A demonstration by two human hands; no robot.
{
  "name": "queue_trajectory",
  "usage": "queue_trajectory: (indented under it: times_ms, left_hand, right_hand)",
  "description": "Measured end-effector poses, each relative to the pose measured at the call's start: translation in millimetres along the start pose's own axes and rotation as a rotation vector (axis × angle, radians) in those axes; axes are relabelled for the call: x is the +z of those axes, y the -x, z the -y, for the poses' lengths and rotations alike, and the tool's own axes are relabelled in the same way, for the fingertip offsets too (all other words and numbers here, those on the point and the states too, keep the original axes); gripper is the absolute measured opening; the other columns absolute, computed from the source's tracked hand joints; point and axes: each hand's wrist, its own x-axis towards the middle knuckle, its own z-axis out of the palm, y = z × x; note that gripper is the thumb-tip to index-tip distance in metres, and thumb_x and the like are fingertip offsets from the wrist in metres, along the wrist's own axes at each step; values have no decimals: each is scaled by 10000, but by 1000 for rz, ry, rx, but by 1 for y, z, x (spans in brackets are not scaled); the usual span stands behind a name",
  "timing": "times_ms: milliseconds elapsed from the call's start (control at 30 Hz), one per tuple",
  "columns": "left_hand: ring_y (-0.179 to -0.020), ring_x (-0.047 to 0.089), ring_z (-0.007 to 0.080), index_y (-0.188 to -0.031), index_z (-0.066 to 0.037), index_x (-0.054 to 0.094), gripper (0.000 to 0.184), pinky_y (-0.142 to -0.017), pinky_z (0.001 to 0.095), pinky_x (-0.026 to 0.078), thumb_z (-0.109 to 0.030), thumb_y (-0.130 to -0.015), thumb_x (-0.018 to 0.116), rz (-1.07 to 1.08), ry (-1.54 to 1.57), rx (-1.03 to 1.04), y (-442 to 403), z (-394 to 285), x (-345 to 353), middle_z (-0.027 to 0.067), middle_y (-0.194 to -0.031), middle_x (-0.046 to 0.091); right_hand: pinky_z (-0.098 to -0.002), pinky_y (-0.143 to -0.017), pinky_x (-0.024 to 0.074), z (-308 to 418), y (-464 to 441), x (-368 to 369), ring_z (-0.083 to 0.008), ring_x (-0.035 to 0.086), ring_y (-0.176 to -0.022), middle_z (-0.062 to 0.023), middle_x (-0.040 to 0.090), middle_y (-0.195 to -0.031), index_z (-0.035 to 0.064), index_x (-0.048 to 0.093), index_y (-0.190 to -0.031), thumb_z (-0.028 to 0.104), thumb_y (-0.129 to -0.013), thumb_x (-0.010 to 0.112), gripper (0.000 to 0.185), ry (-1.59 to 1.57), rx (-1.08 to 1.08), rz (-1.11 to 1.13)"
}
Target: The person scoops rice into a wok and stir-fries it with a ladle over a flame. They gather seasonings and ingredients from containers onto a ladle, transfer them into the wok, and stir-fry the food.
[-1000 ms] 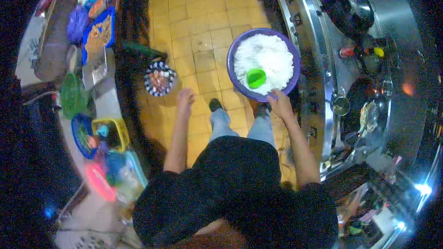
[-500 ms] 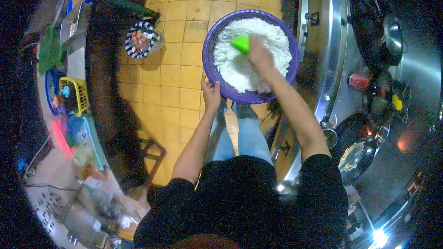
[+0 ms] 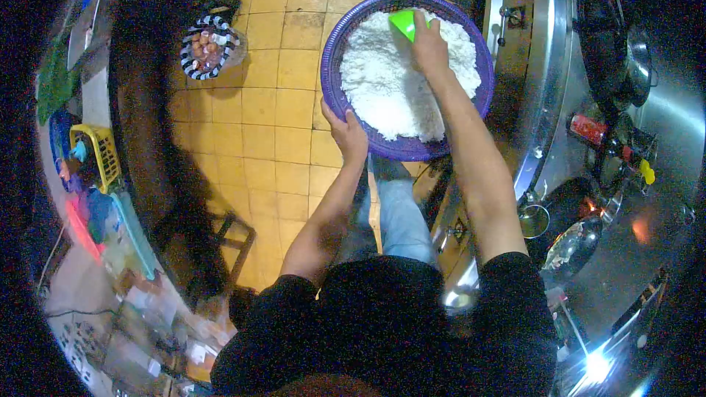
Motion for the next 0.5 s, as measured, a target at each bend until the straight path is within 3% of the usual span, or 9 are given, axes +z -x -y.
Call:
queue_trajectory:
  times_ms: [167, 233, 267, 333, 400, 500]
  left_hand:
    - [-1244, 389, 430, -1410, 14, 206, 562, -1034, 434, 307, -111, -914, 437, -32, -32, 47, -3, 6, 6, 303, -1378, 346]
    - [-1255, 381, 425, -1412, 15, 202, 551, -1042, 429, 300, -146, -934, 425, -43, -36, 53, -2, 4, 9, 300, -1383, 342]
    - [-1268, 368, 420, -1412, 19, 201, 546, -1051, 422, 291, -177, -949, 414, -49, -43, 42, -1, 3, 9, 298, -1390, 335]
    - [-1281, 356, 415, -1412, 23, 200, 544, -1059, 416, 281, -209, -964, 404, -47, -51, 40, -4, 2, 10, 295, -1397, 328]
    - [-1272, 373, 358, -1430, -14, 161, 552, -1055, 381, 282, -260, -987, 381, -18, -17, 30, -4, 9, 7, 227, -1407, 344]
    - [-1325, 287, 319, -1440, -17, 140, 580, -1087, 378, 218, -352, -1000, 315, 106, 156, 48, -7, 16, -1, 206, -1462, 245]
  right_hand:
    - [-522, -717, 498, 2, 22, 15, -465, 598, -832, -252, 465, -1104, 151, 361, -1303, 131, -830, 546, 507, 64, -45, 29]
    - [-514, -691, 504, 18, 38, 14, -459, 600, -830, -259, 463, -1098, 147, 360, -1304, 142, -841, 530, 494, -51, 16, 63]
    - [-502, -679, 504, 30, 48, 9, -467, 591, -801, -261, 464, -1102, 145, 339, -1326, 24, -817, 480, 542, -30, 31, 84]
    - [-492, -660, 516, 47, 69, 22, -444, 606, -775, -257, 455, -1159, 144, 334, -1342, 63, -830, 486, 540, 63, -14, 156]
    - [-432, -592, 532, 57, 95, 71, -407, 606, -716, -287, 453, -1120, 126, 348, -1327, 138, -826, 530, 534, 271, -226, -88]
    - [-440, -594, 538, 88, 122, 60, -421, 619, -756, -314, 432, -1148, 98, 333, -1330, 184, -831, 549, 551, 164, -209, -3]
